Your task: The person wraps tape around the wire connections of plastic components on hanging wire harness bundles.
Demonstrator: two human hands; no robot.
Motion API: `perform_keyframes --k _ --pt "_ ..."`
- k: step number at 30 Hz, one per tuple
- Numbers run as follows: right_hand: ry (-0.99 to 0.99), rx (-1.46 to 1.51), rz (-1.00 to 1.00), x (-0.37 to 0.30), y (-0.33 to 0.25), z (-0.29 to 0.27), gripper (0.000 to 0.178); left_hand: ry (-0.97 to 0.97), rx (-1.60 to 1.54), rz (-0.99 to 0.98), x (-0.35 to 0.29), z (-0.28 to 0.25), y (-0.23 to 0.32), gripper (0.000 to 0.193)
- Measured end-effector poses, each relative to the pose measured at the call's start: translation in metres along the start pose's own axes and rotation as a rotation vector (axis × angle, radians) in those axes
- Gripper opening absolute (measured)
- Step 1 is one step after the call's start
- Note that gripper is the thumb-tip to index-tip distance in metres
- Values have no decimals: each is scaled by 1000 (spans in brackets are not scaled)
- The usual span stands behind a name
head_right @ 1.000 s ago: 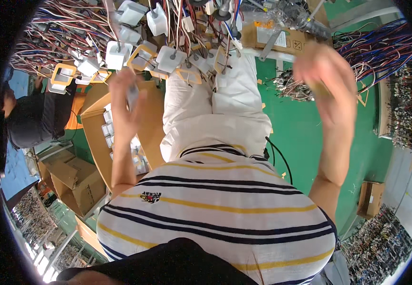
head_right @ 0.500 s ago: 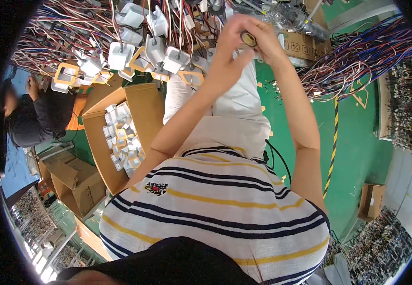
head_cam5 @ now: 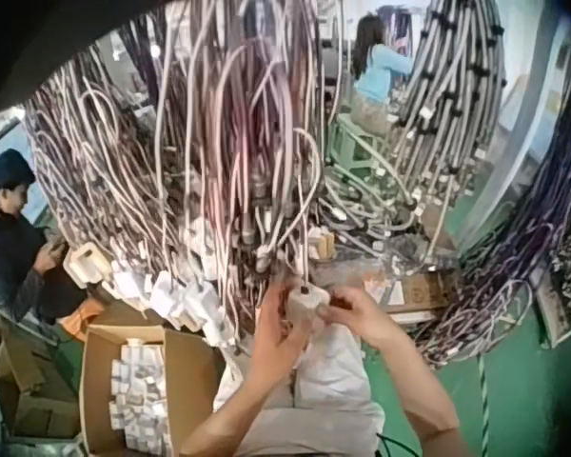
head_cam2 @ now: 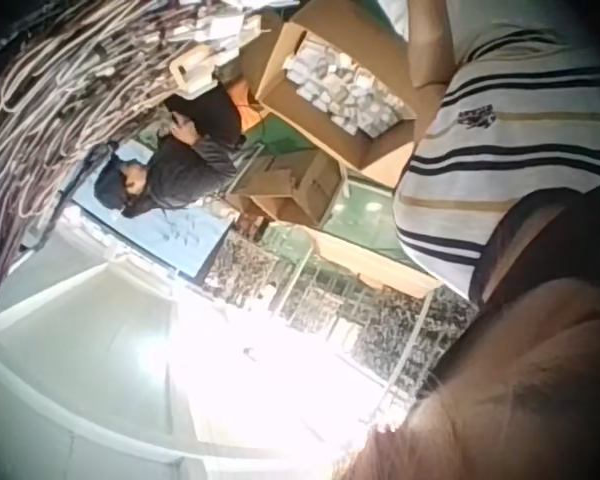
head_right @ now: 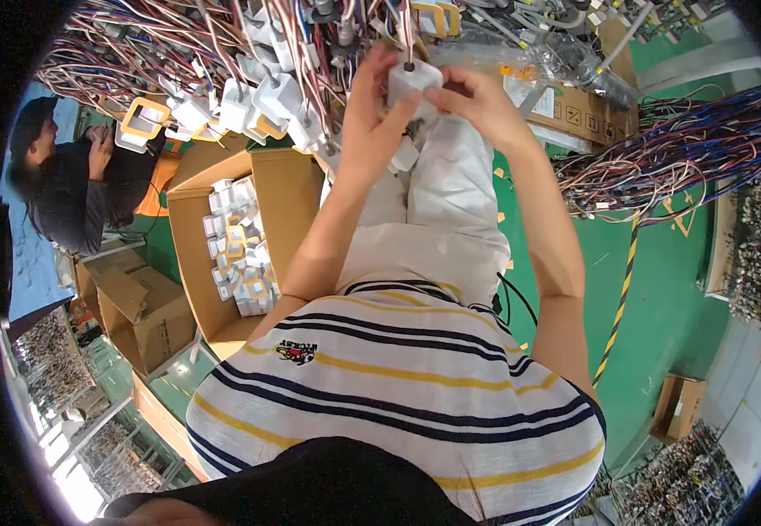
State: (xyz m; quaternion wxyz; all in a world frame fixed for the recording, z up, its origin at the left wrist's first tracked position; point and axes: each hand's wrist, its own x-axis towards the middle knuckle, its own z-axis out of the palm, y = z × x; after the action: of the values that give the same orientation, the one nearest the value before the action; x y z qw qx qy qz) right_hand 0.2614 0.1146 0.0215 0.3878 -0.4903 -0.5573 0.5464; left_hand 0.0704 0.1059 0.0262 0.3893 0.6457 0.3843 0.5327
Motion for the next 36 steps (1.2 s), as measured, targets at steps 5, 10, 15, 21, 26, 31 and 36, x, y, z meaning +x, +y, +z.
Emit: perform_keyframes --k 5,10,15,21,26,31,36 --pt "-257 147 -21 -50 5 -22 37 -520 -578 -482 -12 -15 39 64" --pt "9 -30 -1 -85 2 -16 33 -357 -433 -99 -55 15 21 61" --pt "140 445 69 -96 -9 -21 30 -372 -544 -114 -61 -27 59 55" --pt "32 295 61 -102 -54 19 41 -106 -359 -118 -73 -28 59 64" --pt "68 -125 -17 -91 -74 41 59 -35 -64 -40 -73 -44 52 62" --pt "-68 -330 -290 -79 -90 51 56 -119 -87 -64 -65 -51 51 64" --pt "-181 -497 -344 -75 -108 50 52 -164 -34 -61 -59 -52 55 67"
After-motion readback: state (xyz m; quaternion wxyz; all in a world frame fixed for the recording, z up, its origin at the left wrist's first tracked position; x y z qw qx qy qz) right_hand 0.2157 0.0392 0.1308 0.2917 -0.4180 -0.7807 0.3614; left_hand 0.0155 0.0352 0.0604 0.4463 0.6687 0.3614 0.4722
